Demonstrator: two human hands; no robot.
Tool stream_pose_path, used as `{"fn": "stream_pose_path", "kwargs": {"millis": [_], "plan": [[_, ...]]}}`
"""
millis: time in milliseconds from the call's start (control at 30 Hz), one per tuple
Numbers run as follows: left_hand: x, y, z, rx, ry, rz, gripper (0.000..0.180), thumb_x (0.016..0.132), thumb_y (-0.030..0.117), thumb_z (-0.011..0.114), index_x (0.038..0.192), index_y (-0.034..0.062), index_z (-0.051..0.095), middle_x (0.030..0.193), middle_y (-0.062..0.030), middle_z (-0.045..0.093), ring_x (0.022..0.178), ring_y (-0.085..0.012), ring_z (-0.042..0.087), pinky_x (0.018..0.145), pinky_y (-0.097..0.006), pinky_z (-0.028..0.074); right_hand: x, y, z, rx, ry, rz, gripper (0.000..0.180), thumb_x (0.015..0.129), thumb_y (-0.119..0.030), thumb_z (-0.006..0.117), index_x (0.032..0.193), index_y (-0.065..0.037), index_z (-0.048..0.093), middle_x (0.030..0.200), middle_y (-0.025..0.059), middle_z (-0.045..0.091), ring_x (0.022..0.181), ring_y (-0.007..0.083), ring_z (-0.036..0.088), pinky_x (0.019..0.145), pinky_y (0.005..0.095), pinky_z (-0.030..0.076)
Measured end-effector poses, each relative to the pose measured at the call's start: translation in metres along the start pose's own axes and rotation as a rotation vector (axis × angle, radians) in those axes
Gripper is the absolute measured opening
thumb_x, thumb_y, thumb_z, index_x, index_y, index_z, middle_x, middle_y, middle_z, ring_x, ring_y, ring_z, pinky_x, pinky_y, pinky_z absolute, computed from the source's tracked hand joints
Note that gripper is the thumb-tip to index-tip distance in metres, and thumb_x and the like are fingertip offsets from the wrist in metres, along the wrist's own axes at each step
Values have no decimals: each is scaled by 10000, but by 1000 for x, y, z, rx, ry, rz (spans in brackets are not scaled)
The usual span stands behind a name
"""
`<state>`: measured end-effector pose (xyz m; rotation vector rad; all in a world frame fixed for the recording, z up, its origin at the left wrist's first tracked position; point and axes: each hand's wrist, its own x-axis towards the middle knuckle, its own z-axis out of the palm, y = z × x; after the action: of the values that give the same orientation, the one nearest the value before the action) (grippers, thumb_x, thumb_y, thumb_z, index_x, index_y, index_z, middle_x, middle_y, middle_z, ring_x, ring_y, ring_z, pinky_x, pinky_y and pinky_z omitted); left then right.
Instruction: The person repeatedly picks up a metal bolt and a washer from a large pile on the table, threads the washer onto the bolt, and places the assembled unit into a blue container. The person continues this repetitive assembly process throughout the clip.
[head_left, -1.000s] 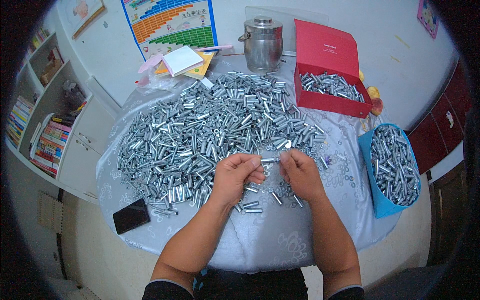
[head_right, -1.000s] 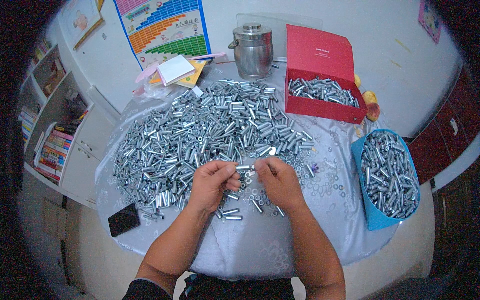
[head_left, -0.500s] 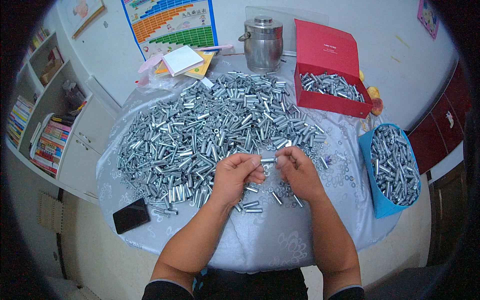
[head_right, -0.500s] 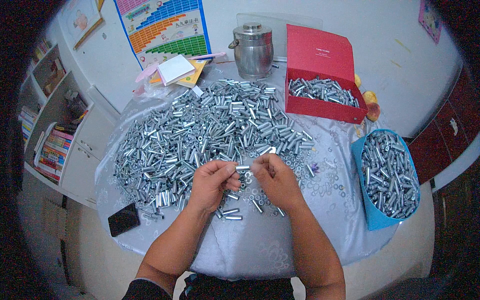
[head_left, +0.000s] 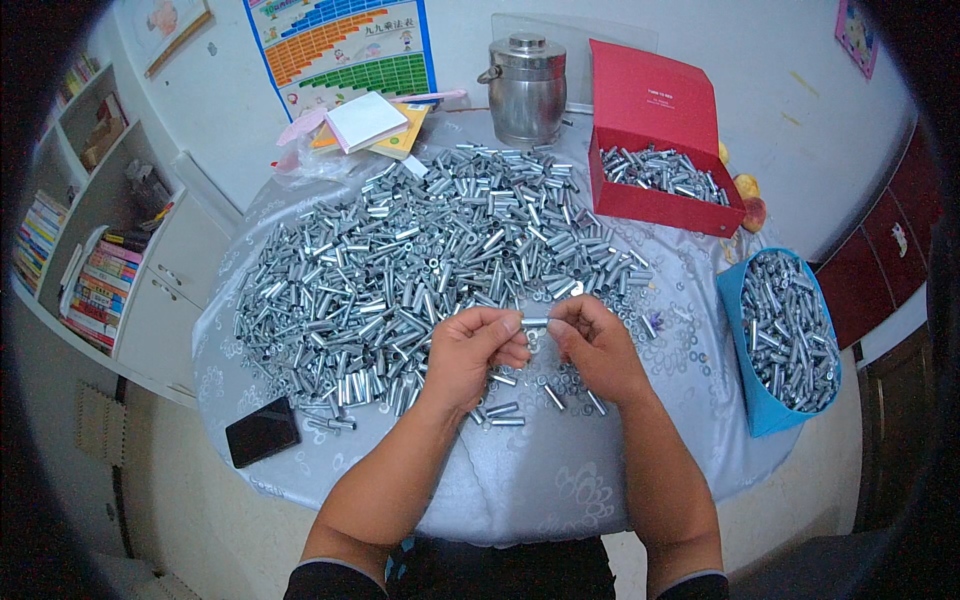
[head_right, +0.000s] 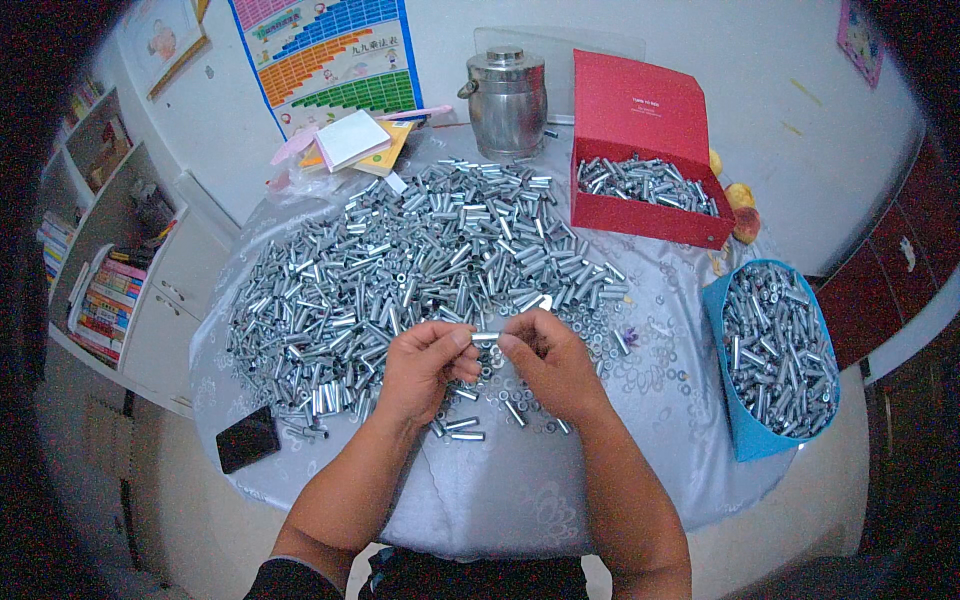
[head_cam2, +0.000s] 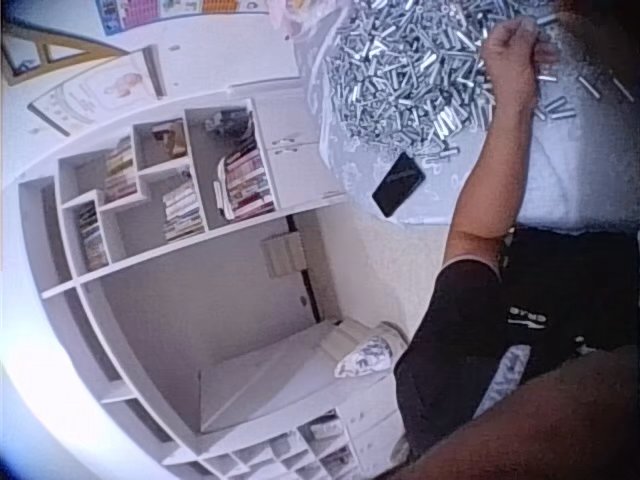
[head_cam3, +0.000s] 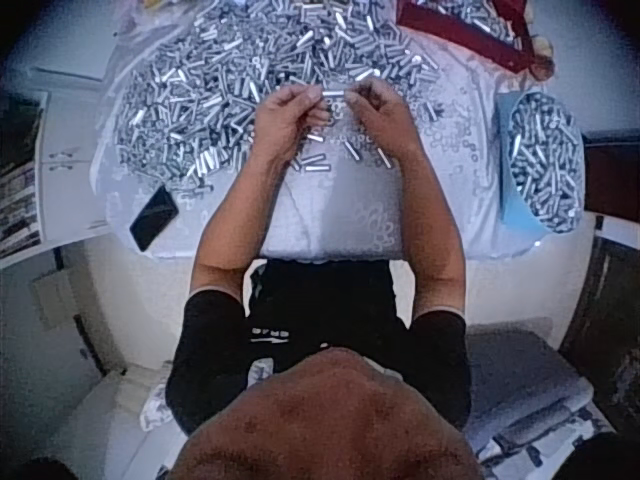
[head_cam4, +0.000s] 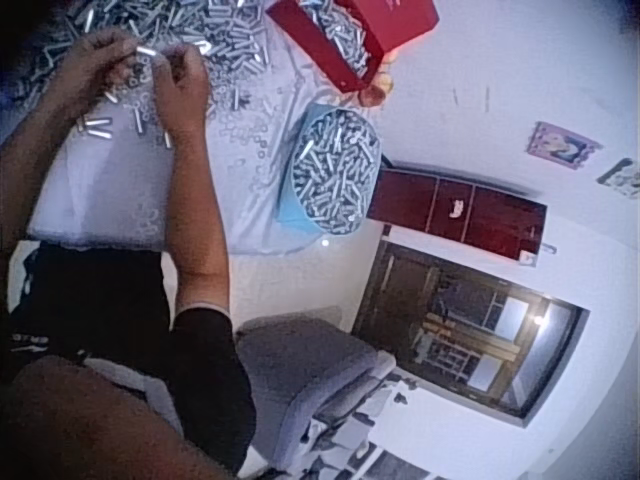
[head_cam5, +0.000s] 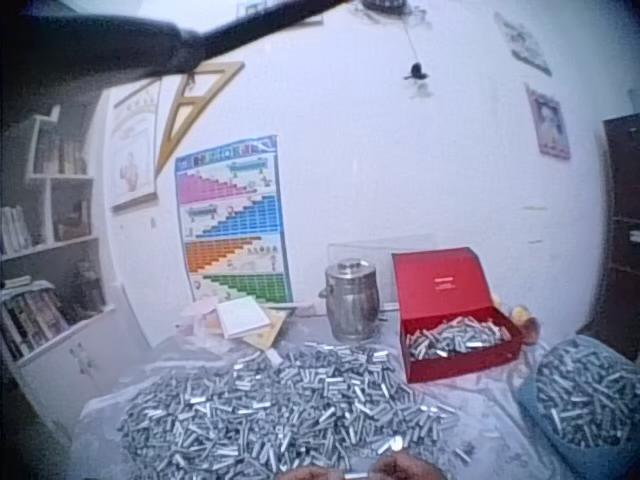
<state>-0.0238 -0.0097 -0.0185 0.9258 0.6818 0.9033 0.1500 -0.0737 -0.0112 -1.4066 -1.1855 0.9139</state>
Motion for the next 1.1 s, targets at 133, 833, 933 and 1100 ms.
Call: {"fn": "stream_pose_path", "kwargs": {"millis": [133, 833, 933, 1100], "plan": [[-1, 0, 0, -3, -3, 1, 157, 887, 116, 644, 964, -20, 656, 784, -109, 675, 614, -170, 656, 554, -271, 553, 1, 5, -5, -90, 22, 50, 224, 958, -235, 543, 854, -38, 562, 699, 4, 543, 590, 81, 486, 545, 239, 408], [-12, 11, 63, 121, -221, 17, 207, 886, 77, 629, 1057, -39, 627, 896, -132, 678, 757, -188, 682, 688, -282, 576, -53, -25, -43, 220, 183, -143, 206, 850, -36, 666, 1049, 2, 630, 904, 62, 649, 822, 119, 624, 730, 257, 503], [-5, 6, 100, 113, -262, -156, 219, 899, 112, 623, 1050, -47, 626, 880, -123, 674, 738, -183, 679, 658, -280, 577, -79, -15, -67, 127, 333, -192, 233, 838, -45, 686, 1063, -6, 641, 943, 64, 660, 863, 110, 627, 746, 243, 493], [-2, -21, 140, 112, -491, -254, 213, 896, 125, 633, 1027, -43, 639, 853, -113, 674, 719, -181, 677, 632, -279, 576, -123, -13, -107, 89, 466, -122, 219, 854, -60, 678, 1063, -8, 636, 878, 55, 664, 802, 111, 630, 714, 243, 500]]}}
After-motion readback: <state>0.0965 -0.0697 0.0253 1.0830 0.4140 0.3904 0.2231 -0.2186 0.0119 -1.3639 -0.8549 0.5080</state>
